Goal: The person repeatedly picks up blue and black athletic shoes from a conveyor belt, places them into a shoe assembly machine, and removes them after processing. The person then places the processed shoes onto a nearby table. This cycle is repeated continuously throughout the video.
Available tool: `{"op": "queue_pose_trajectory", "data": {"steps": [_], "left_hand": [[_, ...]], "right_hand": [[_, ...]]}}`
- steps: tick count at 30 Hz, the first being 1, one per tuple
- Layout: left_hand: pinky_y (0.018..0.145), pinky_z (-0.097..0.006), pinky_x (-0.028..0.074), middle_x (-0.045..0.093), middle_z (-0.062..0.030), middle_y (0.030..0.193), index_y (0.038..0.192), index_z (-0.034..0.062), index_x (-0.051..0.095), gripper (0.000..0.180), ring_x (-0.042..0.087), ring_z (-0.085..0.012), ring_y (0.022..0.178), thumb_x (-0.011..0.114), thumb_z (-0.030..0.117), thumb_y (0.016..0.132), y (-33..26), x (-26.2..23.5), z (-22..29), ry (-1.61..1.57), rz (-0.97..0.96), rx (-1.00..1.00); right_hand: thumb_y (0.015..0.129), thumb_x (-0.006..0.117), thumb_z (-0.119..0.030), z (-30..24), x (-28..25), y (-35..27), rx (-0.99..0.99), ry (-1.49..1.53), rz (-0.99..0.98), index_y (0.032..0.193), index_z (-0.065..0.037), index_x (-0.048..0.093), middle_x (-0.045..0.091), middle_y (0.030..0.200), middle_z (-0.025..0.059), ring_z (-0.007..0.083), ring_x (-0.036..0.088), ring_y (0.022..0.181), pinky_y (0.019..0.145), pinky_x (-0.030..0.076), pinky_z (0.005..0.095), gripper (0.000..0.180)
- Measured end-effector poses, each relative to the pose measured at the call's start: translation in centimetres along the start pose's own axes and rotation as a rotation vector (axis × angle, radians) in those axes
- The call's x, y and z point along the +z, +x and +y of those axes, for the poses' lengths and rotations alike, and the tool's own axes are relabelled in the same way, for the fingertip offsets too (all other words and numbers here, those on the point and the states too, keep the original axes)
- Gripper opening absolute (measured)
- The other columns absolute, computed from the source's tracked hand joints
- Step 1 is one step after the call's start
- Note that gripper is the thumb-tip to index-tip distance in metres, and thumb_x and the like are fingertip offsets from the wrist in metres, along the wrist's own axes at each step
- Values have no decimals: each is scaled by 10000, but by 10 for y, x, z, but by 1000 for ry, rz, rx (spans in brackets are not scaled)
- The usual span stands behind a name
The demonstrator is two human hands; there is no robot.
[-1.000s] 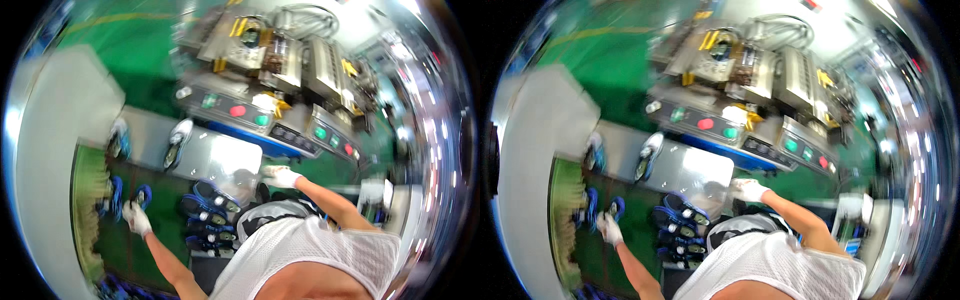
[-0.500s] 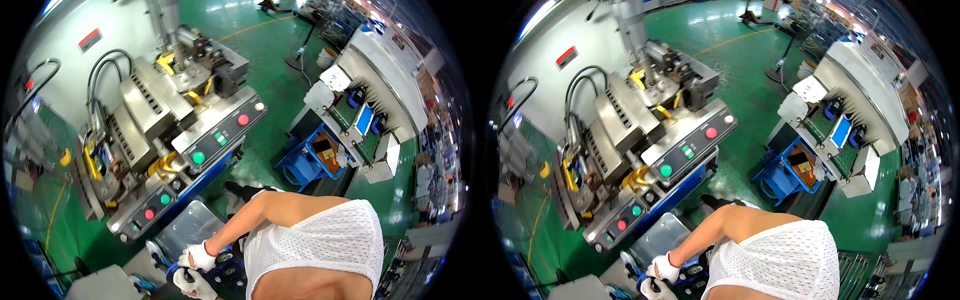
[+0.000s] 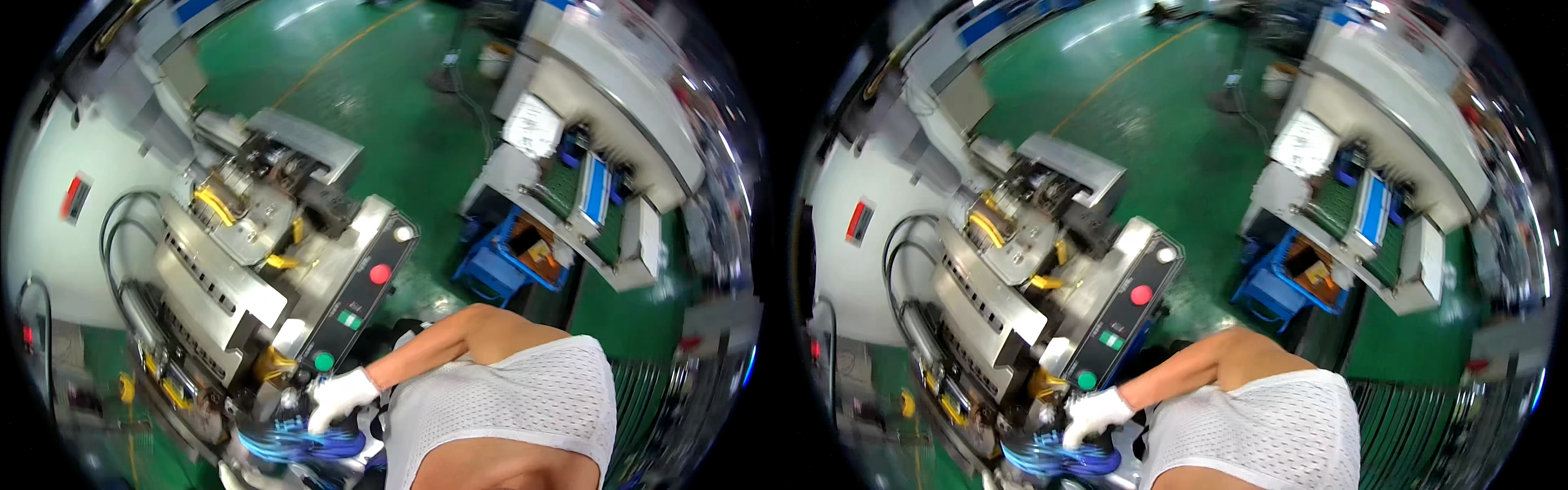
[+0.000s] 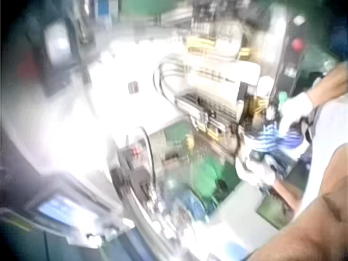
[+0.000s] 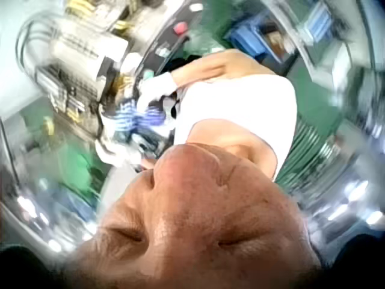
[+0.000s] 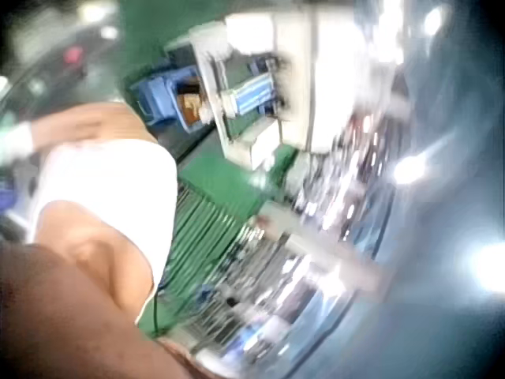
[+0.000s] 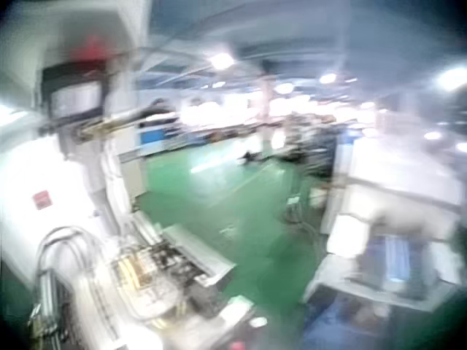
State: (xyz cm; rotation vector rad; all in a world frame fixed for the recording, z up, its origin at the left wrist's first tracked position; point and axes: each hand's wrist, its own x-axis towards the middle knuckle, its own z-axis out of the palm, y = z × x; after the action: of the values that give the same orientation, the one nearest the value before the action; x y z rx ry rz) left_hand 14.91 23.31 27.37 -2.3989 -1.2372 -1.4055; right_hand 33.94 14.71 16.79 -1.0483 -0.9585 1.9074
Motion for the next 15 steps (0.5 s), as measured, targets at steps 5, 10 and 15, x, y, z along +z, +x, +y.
{"op": "queue_pose_trajectory", "data": {"steps": [5, 10, 15], "left_hand": [[894, -421, 541, 671, -145, 1161, 1187, 23, 674, 297, 662, -311, 1007, 684, 189, 941, -33, 9, -53, -102, -166, -240], [878, -324, 558, 607, -136, 1213, 1250, 15, 609, 385, 650, -227, 1053, 715, 30, 881, -102, -25, -18, -66, -233, -357], [862, -334, 573, 588, -137, 1236, 1266, 38, 591, 414, 652, -235, 1050, 728, 46, 876, -157, -18, -8, -270, -216, -584]], "right_hand": [[854, 743, -329, 2, -22, -46, -53, 343, 218, 899, -62, 625, 524, 803, 26, 141, 455, 693, 604, 336, 328, 295], [929, 573, -394, -4, -13, -97, -206, 440, 137, 1430, 90, 455, 610, 1340, 247, 361, 657, 1169, 975, 560, 443, 706], [918, 629, -445, -1, 8, -109, -339, 358, 145, 1463, 72, 404, 606, 1322, 249, 376, 651, 1163, 995, 551, 462, 784]]}}
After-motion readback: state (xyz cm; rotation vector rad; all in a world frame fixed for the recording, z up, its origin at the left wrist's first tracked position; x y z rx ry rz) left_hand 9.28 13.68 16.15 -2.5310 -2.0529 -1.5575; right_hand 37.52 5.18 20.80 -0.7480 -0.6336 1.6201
